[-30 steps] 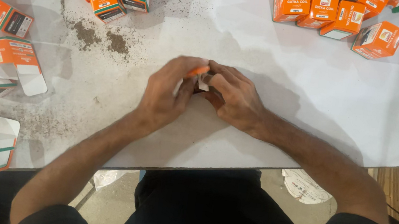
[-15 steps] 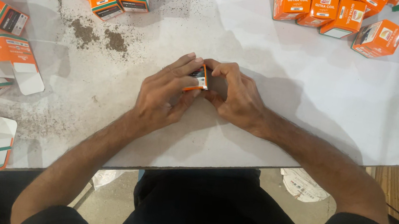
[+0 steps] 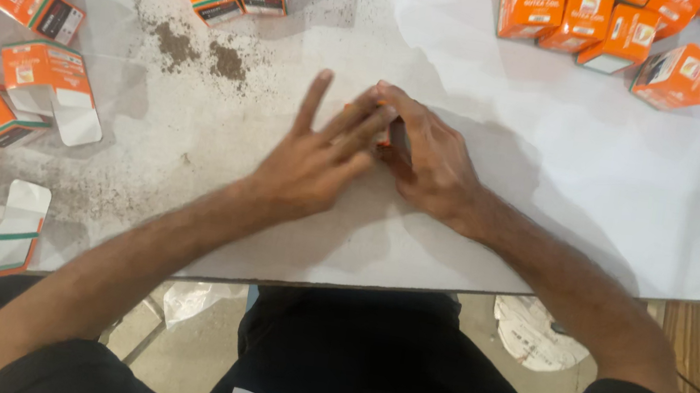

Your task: The person sits at a white table covered with small orange product boxes and plastic-wrapped items. They pick up a box, open and fold its flaps, place a wrapped item inside, close the box, and stack the finished box with others on the table, repeating this cycle.

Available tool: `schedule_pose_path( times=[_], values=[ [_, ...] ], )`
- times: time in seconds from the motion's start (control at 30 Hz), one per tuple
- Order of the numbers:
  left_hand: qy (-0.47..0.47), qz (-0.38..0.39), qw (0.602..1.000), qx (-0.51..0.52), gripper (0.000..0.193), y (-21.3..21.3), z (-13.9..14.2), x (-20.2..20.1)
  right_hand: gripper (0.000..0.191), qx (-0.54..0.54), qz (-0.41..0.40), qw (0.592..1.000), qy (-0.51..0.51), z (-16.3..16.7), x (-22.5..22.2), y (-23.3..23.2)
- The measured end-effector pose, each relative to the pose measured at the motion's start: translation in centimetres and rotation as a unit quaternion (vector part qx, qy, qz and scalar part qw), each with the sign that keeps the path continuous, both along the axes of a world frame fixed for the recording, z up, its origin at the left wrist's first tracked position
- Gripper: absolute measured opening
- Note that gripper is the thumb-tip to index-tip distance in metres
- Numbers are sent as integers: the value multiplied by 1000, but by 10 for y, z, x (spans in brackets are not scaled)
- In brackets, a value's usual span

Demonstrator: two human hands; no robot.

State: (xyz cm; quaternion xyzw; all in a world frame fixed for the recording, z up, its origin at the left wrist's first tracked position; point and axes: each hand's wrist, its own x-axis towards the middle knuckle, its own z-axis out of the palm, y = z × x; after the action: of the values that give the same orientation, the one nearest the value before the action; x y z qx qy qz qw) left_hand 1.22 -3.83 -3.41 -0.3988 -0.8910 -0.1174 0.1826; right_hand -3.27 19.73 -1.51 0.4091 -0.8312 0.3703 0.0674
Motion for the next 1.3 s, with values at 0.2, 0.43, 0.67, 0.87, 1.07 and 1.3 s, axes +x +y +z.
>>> schedule_pose_path(
  times=[0.2,0.43,0.67,0.87,1.07,1.3],
  values=[
    [-17,299,950,86,74,-93,20,-44,99,89,-161,955,234,8,-20,0],
    [-141,275,920,241,35,-26,73,-13,88,-249,125,848,-450,-6,3,-29],
    [32,308,947,84,40,-72,56,-57,64,-81,-20,961,-262,4,-2,-18],
    [-85,315,945,37,42,-180,-2,-131,61,-16,2,999,-31,6,-3,-23],
    [72,338,932,111,33,-123,56,-92,53,-36,-40,990,-133,9,-8,-8],
    [-163,-29,938,303,55,-18,71,-3,50,-24,-33,997,-67,4,-16,-3]
  ],
)
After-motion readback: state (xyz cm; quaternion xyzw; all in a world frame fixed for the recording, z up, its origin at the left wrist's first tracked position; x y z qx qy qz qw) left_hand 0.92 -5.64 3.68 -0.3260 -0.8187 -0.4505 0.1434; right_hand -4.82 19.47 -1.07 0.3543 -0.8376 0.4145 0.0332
